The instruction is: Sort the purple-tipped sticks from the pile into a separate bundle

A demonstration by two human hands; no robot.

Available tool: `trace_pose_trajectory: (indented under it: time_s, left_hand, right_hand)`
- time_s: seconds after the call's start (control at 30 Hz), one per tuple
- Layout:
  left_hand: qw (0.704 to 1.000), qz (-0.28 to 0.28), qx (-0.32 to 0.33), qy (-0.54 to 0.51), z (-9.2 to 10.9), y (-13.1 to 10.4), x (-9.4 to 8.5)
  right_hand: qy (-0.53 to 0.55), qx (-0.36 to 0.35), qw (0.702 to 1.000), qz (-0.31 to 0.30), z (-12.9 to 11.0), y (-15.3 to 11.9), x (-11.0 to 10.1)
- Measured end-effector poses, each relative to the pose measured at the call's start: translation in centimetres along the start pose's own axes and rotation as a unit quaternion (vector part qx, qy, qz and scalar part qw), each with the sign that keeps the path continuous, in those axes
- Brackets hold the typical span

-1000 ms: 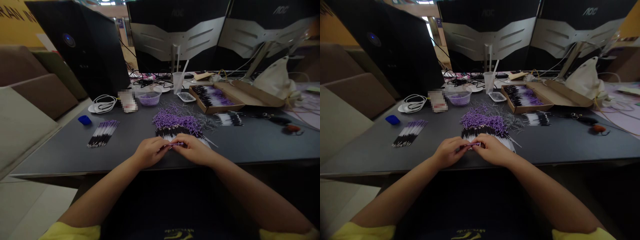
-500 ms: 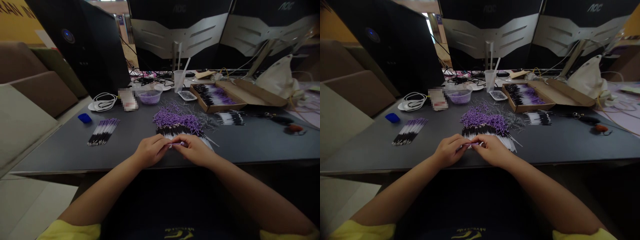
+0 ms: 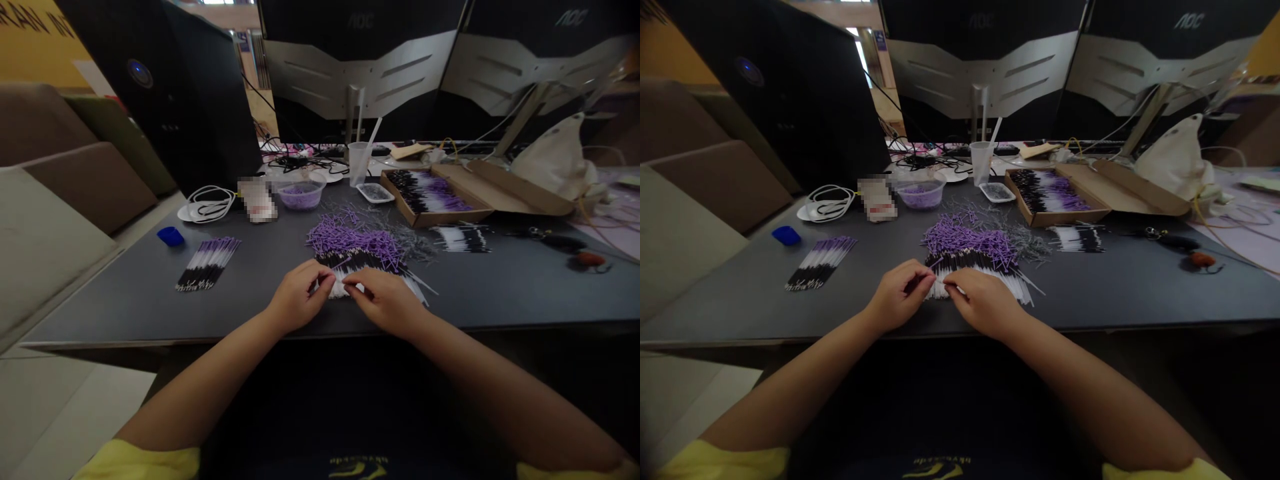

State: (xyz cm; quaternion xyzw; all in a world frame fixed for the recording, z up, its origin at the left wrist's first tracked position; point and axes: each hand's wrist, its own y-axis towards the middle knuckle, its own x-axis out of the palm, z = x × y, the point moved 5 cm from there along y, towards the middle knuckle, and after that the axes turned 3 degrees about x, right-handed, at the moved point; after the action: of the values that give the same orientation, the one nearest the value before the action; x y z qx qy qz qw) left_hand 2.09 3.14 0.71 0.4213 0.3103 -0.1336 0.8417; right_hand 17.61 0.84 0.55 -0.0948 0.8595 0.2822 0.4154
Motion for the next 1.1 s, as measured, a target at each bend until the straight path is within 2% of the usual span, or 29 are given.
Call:
trace_pose_trajectory:
  time_s: [0.13, 0.27, 0.37, 0.43, 0.47, 0.53, 0.6, 0.73, 0.8, 0.93, 1.1]
  left_hand:
    - [1.0, 0.002, -0.002, 0.013, -0.2, 0.0, -0.1]
    - [0.998, -0.018, 0.003, 0.053, -0.3, -0.2, 0.1]
    - [0.996, -0.04, 0.02, 0.081, -0.3, -0.4, 0.4]
    - [0.994, -0.054, 0.026, 0.096, -0.3, -0.5, 0.6]
    - [0.993, -0.06, 0.027, 0.103, -0.4, -0.5, 0.7]
    - [0.991, -0.067, 0.027, 0.114, -0.4, -0.6, 0.8]
    - [0.99, -0.07, 0.027, 0.122, -0.4, -0.5, 0.8]
    - [0.988, -0.076, 0.028, 0.134, -0.2, -0.5, 0.9]
    - [0.987, -0.076, 0.03, 0.137, -0.1, -0.4, 0.9]
    - [0.988, -0.074, 0.042, 0.131, 0.0, -0.5, 1.0]
    - [0.989, -0.079, 0.051, 0.111, 0.1, -0.5, 1.1]
  right_hand:
    - [-0.032, 0.037, 0.997, 0.067, 2.2, 0.8, -2.7]
    - [-0.114, 0.107, 0.979, 0.129, 8.2, 1.2, -6.5]
    - [-0.146, 0.157, 0.97, 0.111, 13.2, 1.0, -8.1]
    - [-0.151, 0.165, 0.97, 0.093, 14.9, 0.7, -8.4]
    - [-0.155, 0.162, 0.97, 0.092, 15.0, 0.7, -8.4]
    - [-0.153, 0.148, 0.972, 0.101, 13.7, 0.7, -8.1]
    - [-0.121, 0.117, 0.98, 0.108, 10.9, 0.9, -7.3]
    - [-0.022, 0.024, 0.999, -0.008, 4.1, 1.2, -3.8]
    - [-0.009, -0.015, 0.999, -0.033, 1.8, 1.0, -2.3]
    - [-0.008, -0.041, 0.998, -0.049, 0.5, 0.4, -0.1]
    - [-0.006, -0.002, 0.999, -0.034, 1.2, 0.3, 1.2]
